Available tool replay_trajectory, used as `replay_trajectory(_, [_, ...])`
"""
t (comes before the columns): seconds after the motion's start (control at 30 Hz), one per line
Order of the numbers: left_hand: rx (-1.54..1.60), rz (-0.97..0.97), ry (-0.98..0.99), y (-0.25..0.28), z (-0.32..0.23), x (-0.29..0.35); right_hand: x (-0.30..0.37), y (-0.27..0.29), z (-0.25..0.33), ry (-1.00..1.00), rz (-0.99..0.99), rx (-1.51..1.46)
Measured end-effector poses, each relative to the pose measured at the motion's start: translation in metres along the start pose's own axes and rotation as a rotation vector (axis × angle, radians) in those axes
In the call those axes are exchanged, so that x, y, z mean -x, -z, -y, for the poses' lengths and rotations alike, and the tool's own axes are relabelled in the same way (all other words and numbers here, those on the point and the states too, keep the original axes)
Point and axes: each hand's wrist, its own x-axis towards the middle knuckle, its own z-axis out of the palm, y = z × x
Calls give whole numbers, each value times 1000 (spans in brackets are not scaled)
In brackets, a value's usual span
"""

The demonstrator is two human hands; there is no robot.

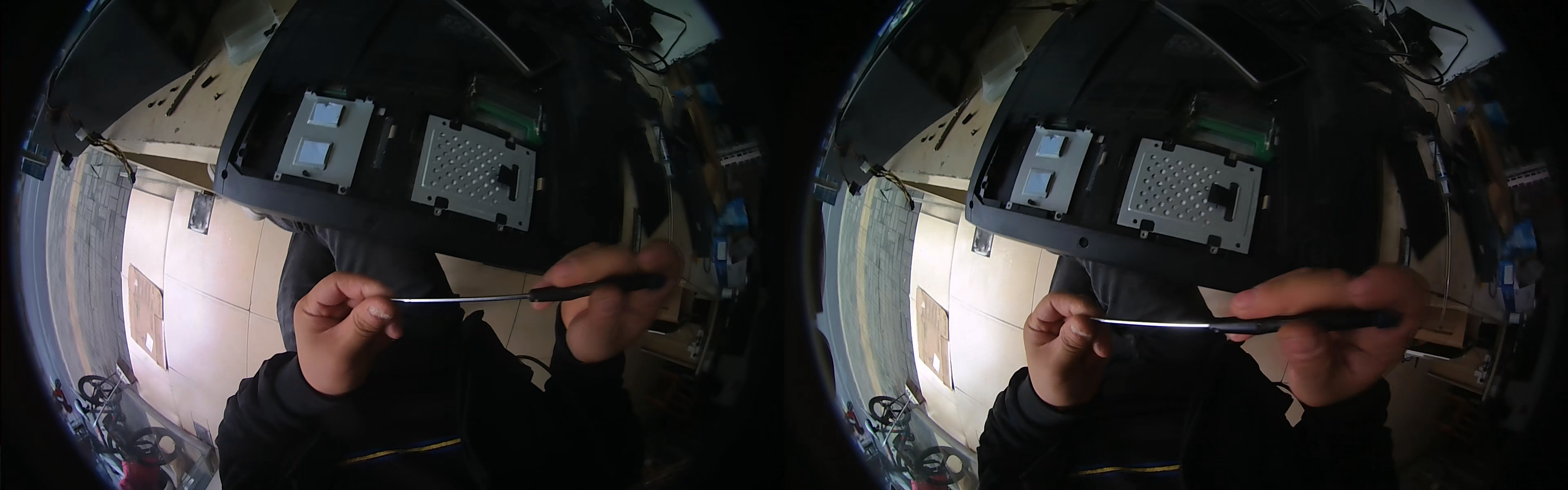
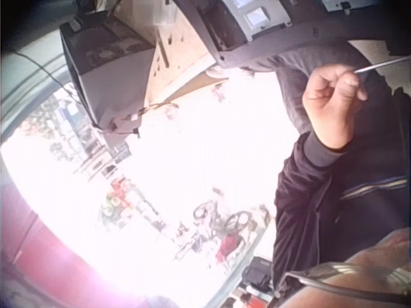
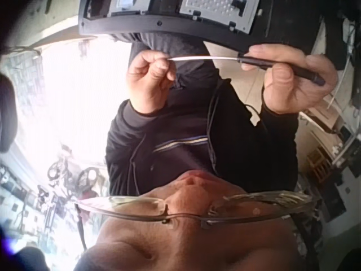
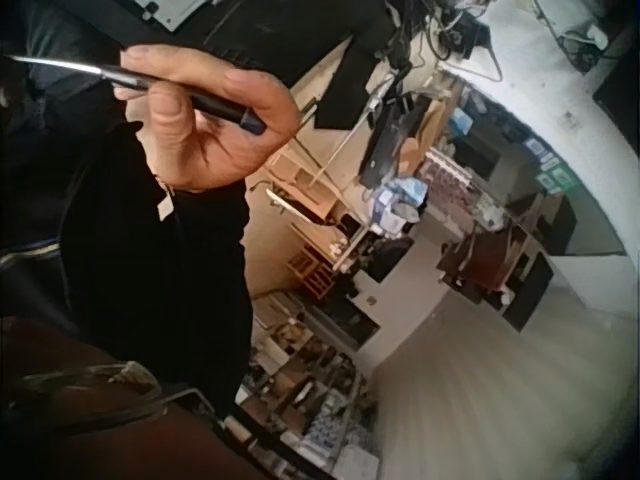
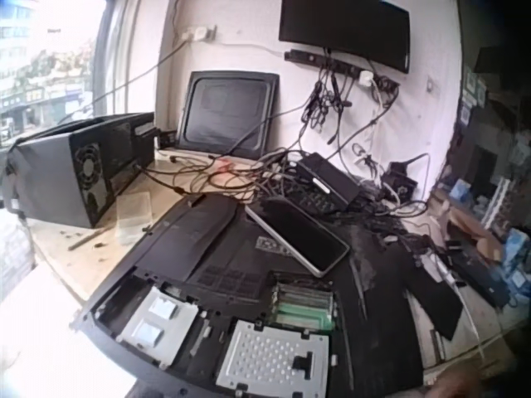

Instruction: The person uses a screwdriver to remove and reinstall screws on the bottom cover of a laptop, then closes the cover and powers on the device. The laptop screen displays a blue square after startup.

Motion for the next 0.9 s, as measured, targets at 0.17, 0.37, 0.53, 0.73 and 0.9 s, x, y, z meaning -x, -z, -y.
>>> replay_trajectory(0.17, [204,67,151,10,-6,-6,-2,18,31,-137,-9,240])
replay_trajectory(0.37, [314,241,175,17,-6,-8,4,14,34,-14,-11,610])
replay_trajectory(0.53, [302,271,194,18,-7,-8,-2,4,29,-12,-72,494])
replay_trajectory(0.73, [329,290,230,18,-5,-6,-20,24,48,-58,216,481])
replay_trajectory(0.9, [268,282,251,16,-8,-6,-24,24,52,-61,220,463])
